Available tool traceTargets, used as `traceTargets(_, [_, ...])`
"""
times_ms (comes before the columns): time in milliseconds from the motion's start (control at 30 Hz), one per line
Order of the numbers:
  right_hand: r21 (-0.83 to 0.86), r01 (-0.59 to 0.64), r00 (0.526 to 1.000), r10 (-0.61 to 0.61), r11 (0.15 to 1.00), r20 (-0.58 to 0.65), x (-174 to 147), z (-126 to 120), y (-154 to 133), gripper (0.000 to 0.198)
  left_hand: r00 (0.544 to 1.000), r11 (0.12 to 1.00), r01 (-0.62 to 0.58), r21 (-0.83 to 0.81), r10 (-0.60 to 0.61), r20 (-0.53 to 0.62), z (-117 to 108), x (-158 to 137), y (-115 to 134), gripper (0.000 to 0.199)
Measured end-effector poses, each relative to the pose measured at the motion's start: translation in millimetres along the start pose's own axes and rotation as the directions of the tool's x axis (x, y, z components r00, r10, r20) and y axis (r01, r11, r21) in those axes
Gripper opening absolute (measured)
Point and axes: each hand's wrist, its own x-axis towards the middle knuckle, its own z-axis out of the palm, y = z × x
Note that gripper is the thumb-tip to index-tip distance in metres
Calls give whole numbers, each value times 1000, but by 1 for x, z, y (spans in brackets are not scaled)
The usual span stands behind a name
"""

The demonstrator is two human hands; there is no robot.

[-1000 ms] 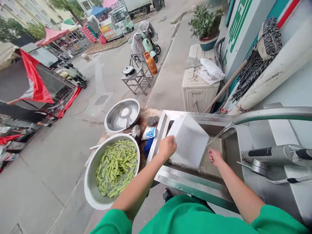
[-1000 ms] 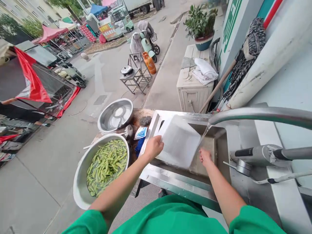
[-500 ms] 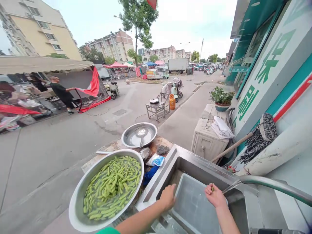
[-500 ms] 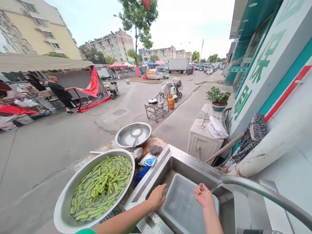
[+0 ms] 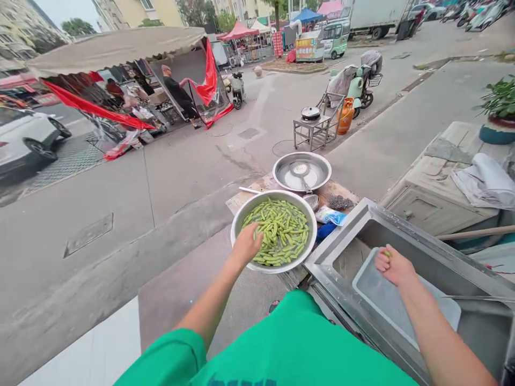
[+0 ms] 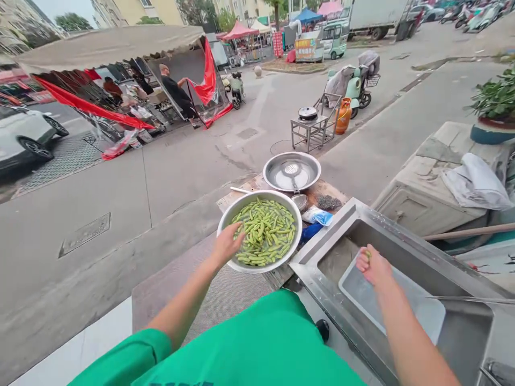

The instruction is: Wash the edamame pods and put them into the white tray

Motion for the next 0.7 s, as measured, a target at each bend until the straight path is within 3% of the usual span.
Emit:
traceTargets(67, [-146,86,988,-66,985,137,7,91,5,16,990,995,70,69,-78,116,3,8,-32,53])
traceTargets(133, [-363,238,957,-153,901,248,12,175,16,16,970,987,109,115,-131,207,12,16,-51,62])
traceTargets(167, [-494,299,942,-171,816,289,15,208,22,14,959,983,132,126,-159,234,17,20,-57,65])
traceTargets(233, [-553,333,933,-184,763,309,23,250,31,12,944,980,161,119,-188,271,25,28,-63,68])
traceTargets(300, [-584,346,936,-229,734,267,32,256,32,12,944,986,142,88,-162,289,31,34,-68,69])
traceTargets(367, [-649,348,935,-300,676,189,37,230,28,19,951,994,93,57,-106,291,34,35,-73,68])
traceTargets(467, [-846,300,919,-371,441,132,23,171,35,26,954,998,33,55,-48,297,37,32,-80,65])
traceTargets(533, [-917,298,910,-369,265,189,4,146,56,16,954,998,3,65,-23,300,40,29,-81,63])
traceTargets(633, [-918,396,857,-361,7,367,-15,149,99,18,960,996,-37,80,13,280,42,24,-80,60])
traceTargets(700, [-921,387,847,-377,-48,375,-12,166,122,34,964,993,-50,105,21,266,40,21,-79,58])
